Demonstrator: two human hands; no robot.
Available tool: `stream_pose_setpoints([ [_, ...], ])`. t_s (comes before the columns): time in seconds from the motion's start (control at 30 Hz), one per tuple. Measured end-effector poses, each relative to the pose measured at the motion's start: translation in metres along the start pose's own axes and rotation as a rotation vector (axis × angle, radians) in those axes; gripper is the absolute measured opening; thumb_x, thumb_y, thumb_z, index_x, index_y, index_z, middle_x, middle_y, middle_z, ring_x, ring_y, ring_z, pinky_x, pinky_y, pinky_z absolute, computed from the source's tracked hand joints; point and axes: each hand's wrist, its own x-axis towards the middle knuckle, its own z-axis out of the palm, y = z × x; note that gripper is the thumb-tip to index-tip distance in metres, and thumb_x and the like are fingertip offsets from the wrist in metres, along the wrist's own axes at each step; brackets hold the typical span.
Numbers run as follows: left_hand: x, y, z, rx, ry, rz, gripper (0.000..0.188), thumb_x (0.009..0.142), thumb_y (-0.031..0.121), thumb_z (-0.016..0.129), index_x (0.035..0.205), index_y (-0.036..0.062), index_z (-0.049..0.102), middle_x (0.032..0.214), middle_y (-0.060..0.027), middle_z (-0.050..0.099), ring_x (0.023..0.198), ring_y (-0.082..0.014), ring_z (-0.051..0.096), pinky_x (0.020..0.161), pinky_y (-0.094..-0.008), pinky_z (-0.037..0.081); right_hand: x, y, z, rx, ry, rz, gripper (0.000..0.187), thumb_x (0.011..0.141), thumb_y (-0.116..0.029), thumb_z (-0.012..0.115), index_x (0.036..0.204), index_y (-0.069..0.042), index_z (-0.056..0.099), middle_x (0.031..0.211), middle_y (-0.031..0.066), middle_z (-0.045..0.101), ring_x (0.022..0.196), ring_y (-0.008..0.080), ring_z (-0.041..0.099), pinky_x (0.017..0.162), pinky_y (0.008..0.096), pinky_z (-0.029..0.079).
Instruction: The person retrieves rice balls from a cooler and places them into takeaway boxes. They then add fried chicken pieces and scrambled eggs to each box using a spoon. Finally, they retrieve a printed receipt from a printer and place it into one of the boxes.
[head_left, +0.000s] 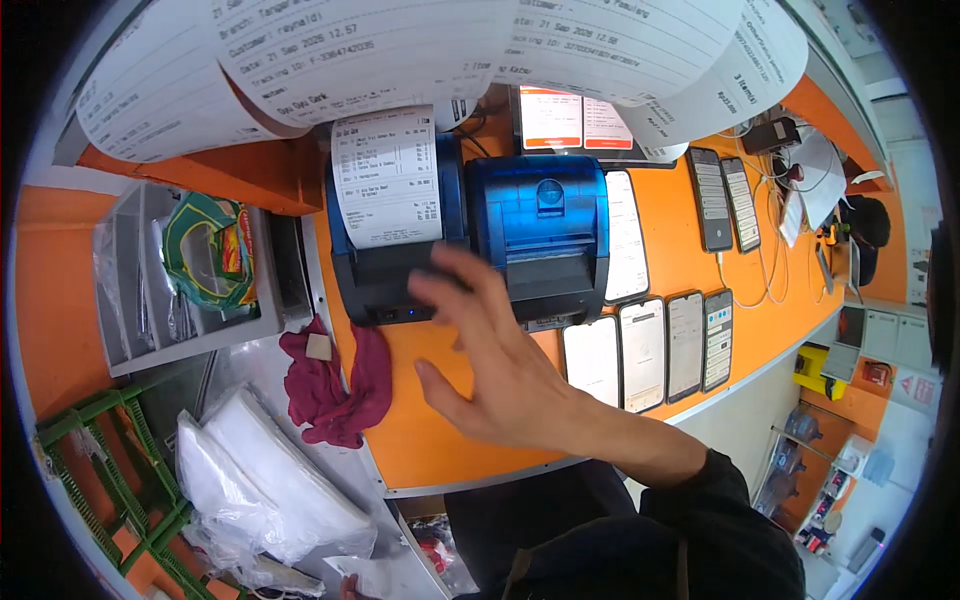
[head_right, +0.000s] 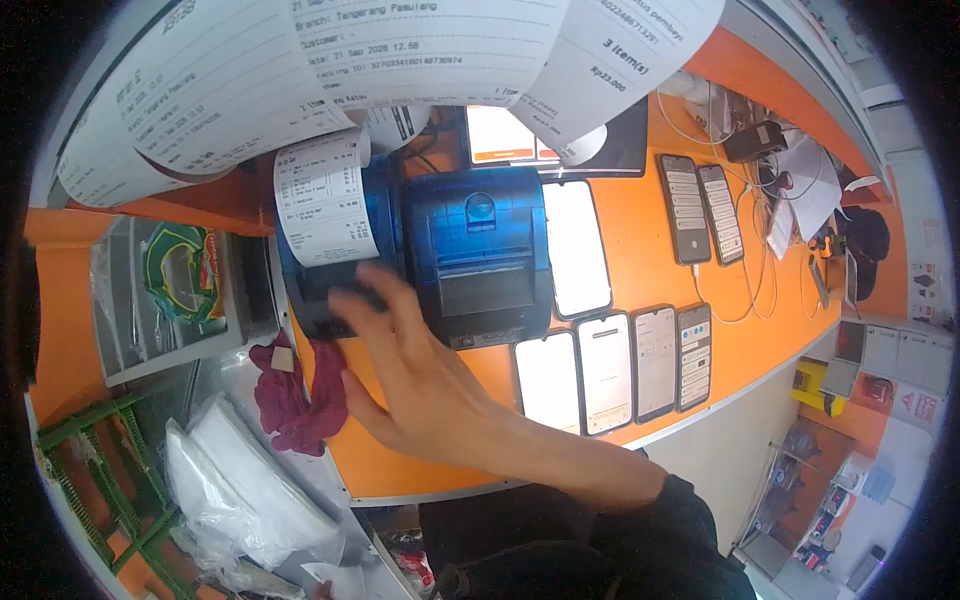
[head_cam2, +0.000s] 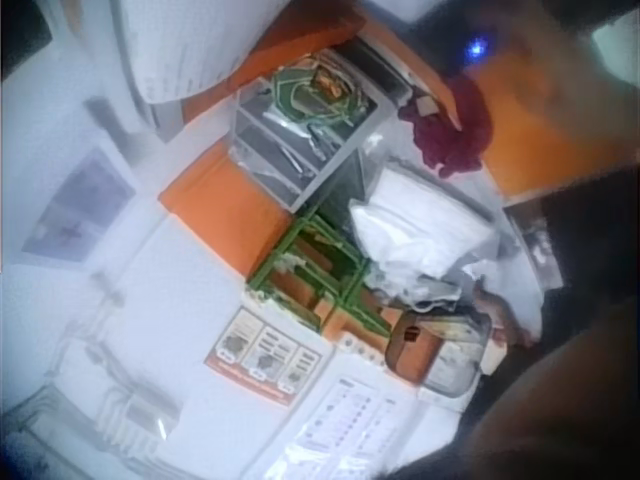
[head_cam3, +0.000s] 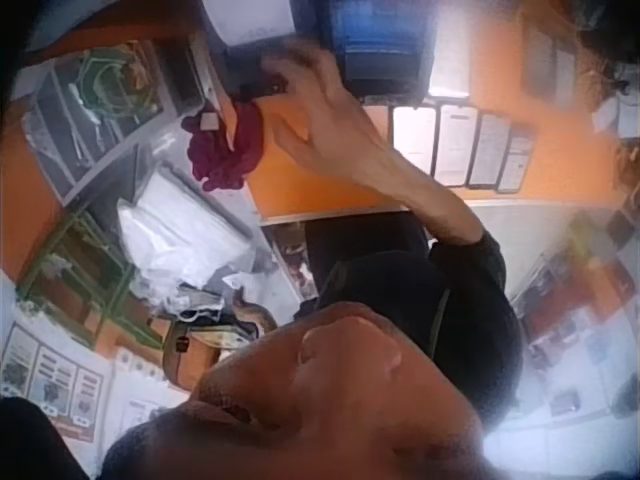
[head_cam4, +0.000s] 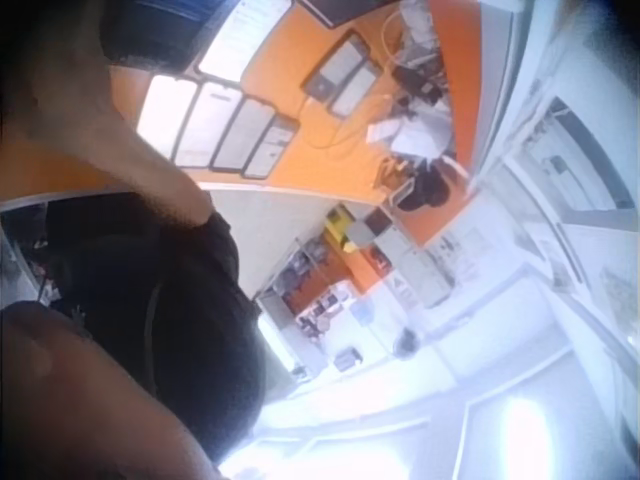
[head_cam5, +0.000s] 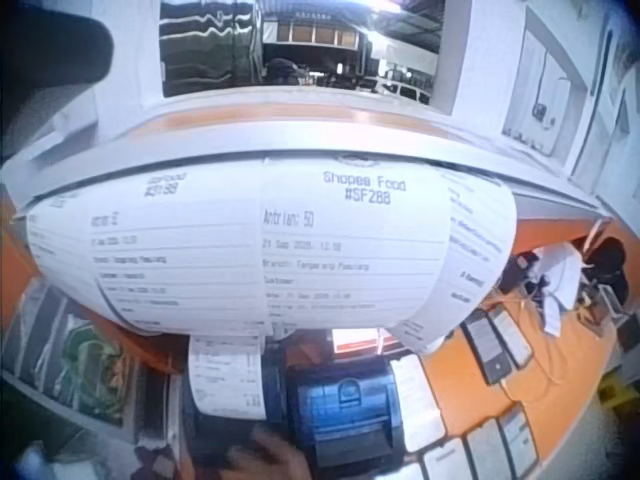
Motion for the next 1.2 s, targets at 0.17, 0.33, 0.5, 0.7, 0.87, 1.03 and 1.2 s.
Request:
stream_pose_setpoints([
  [0.17,0.063,0.112,-0.04,-0.183,-0.146,-0.251,0.03,0.094,0.018,0.04,0.103,-0.0056,0.056,0.08,-0.011,0.06,0.072,-0.019,0.056,0.066,-0.0293,0.046,0.044,0.006,0.001,0.396,0.031,0.303,0.073,0.078,0.003,0.058,0.136,-0.002,0.014,0.131,0.0203,0.029,0.078,0.0158,0.055,0.064,0.0262,0.049],
  [0.33,0.138,0.189,-0.062,-0.093,-0.458,-0.033,0.029,0.091,0.021,0.047,0.098,-0.0024,0.061,0.078,-0.011,0.06,0.071,-0.0178,0.055,0.065,-0.03,0.045,0.064,0.002,-0.001,0.628,0.075,0.314,0.073,0.08,0.005,0.057,0.137,-0.003,0.013,0.114,0.0167,0.043,0.071,0.0097,0.053,0.061,0.0227,0.047],
  [0.5,0.211,0.289,-0.014,0.126,-0.791,0.37,0.046,0.084,0.021,0.055,0.124,-0.0005,0.047,0.086,-0.0174,0.062,0.073,-0.0264,0.058,0.069,-0.0358,0.047,0.031,-0.03,0.007,0.566,-0.175,0.287,0.069,0.081,0.0,0.059,0.137,-0.006,0.02,0.104,0.0179,0.051,0.065,0.0147,0.057,0.059,0.0266,0.047],
  [0.7,0.28,0.353,0.084,0.26,-0.671,0.646,0.053,0.081,0.012,0.056,0.131,0.0084,0.039,0.066,-0.0199,0.059,0.061,-0.0373,0.058,0.058,-0.0457,0.045,-0.028,-0.026,0.003,0.3,-0.326,0.304,0.056,0.084,-0.006,0.057,0.134,-0.008,0.03,0.109,0.0213,0.058,0.081,0.0287,0.065,0.069,0.0348,0.051],
  [0.87,0.305,0.379,0.124,0.367,-0.617,0.733,0.061,0.085,0.022,0.058,0.139,0.0181,0.03,0.068,-0.0214,0.059,0.061,-0.039,0.059,0.056,-0.0446,0.046,-0.049,-0.028,-0.01,0.336,-0.26,0.304,0.053,0.085,-0.008,0.057,0.133,-0.008,0.034,0.094,0.0182,0.064,0.081,0.0308,0.065,0.073,0.035,0.051],
  [1.03,0.312,0.384,0.136,0.327,-0.603,0.763,0.071,0.082,0.027,0.063,0.141,0.0189,0.025,0.067,-0.0179,0.059,0.059,-0.0356,0.059,0.056,-0.0426,0.046,-0.056,-0.023,-0.012,0.271,-0.182,0.23,0.056,0.084,-0.007,0.059,0.134,-0.008,0.034,0.088,0.0175,0.065,0.078,0.029,0.065,0.073,0.0347,0.051],
  [1.2,0.307,0.383,0.142,0.446,-0.526,0.925,0.075,0.08,0.024,0.065,0.142,0.0167,0.023,0.066,-0.0135,0.058,0.058,-0.0284,0.059,0.056,-0.0389,0.048,-0.058,-0.02,-0.021,0.259,-0.137,0.301,0.053,0.083,-0.003,0.057,0.132,-0.006,0.038,0.082,0.0153,0.064,0.072,0.0266,0.064,0.071,0.0329,0.051],
])
